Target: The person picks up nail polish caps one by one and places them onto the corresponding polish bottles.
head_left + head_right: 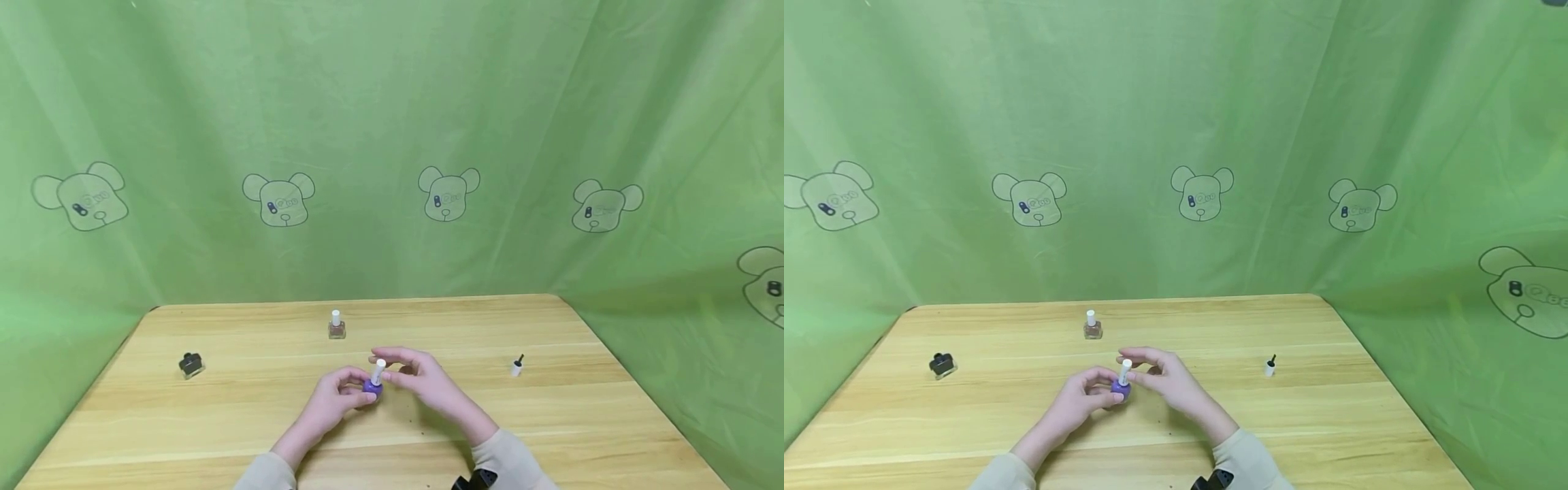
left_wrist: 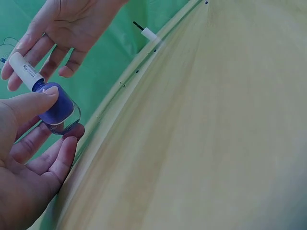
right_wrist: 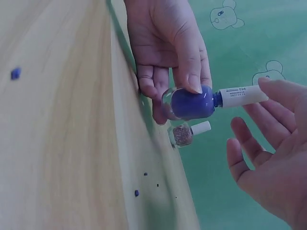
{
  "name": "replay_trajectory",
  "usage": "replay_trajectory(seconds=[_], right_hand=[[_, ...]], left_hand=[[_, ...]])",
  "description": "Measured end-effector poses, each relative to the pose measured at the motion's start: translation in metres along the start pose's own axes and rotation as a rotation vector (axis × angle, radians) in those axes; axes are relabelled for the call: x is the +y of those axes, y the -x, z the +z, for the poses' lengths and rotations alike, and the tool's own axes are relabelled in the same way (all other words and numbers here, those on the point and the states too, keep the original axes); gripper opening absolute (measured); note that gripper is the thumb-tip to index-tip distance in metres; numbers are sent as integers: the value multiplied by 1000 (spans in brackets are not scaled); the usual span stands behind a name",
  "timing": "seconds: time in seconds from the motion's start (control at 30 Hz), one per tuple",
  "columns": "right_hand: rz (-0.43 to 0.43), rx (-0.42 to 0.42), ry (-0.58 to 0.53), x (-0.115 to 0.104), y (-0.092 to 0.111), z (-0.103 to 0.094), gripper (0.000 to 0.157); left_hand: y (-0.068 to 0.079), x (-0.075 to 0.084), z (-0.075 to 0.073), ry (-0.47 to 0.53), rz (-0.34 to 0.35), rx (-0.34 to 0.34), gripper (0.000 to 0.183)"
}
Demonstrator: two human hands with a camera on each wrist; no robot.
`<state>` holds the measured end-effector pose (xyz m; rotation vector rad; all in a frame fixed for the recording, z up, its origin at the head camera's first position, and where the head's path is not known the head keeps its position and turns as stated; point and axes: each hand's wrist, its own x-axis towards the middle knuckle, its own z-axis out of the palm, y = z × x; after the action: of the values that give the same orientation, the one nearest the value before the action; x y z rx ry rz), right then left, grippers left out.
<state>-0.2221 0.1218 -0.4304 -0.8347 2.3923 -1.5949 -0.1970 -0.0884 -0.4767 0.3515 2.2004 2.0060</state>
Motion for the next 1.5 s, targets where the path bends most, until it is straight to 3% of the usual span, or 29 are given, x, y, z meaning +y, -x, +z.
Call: replay_trajectory(seconds=[0.37,0.63,1.07,1.23,1.5], right_hand=[[23,35,-7,0,0,4,33],[96,162,1,-2,0,9,24],[165,330,-106,-3,1,18,23],[136,280,-101,1,0,16,26],[47,53,-111,6,-1,8,43]], left_hand=[[0,-2,1,-30,26,-20,39],[0,-2,1,-37,22,-7,35],[2,-1,4,-9,16,-10,33],[1,-2,4,-5,13,-12,34],[1,-2,4,-27,14,-19,35]])
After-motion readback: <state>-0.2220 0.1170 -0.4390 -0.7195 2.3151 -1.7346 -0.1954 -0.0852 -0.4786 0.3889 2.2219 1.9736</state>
